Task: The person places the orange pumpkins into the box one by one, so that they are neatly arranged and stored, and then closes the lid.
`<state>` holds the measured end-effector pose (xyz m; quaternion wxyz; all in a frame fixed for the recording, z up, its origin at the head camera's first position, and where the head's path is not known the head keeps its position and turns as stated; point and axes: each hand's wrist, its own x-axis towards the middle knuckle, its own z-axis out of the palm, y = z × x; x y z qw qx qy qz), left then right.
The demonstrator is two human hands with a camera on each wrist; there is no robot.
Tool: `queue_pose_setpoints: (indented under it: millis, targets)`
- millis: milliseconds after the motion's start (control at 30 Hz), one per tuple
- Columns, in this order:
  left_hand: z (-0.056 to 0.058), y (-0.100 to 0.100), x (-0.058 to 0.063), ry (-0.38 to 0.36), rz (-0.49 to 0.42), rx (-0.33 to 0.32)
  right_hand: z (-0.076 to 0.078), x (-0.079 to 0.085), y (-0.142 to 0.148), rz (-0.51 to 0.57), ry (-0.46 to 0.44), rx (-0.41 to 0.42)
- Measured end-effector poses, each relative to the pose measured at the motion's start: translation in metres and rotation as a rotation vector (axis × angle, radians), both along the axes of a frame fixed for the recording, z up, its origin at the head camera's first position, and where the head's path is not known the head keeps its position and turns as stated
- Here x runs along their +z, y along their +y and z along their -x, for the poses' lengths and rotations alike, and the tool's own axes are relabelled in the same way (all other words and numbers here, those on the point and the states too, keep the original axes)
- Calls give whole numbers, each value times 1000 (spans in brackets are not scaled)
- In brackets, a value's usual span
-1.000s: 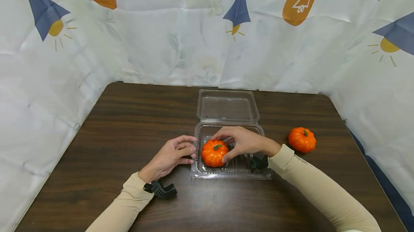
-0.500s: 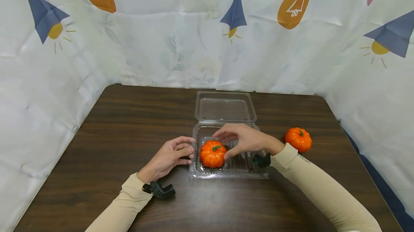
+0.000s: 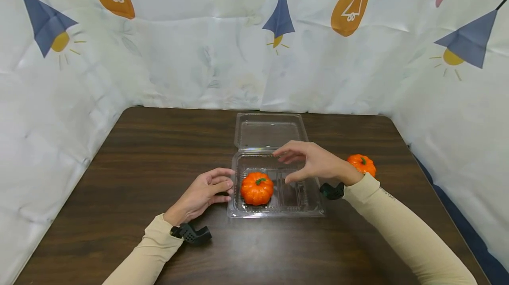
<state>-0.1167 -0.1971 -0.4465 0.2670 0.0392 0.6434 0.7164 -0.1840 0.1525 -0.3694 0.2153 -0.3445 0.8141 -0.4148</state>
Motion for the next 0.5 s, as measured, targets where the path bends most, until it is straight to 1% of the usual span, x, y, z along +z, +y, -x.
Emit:
queue_pose_setpoints:
  millis: [167, 333, 500]
  targets:
    - [0, 0, 0, -1, -1, 6, -1, 5, 20, 33, 34, -36]
    - [0, 0, 0, -1, 4, -1, -4, 10, 39, 80, 50, -99]
    - [0, 0, 1, -2, 6, -2, -5, 13, 58, 99, 62, -163]
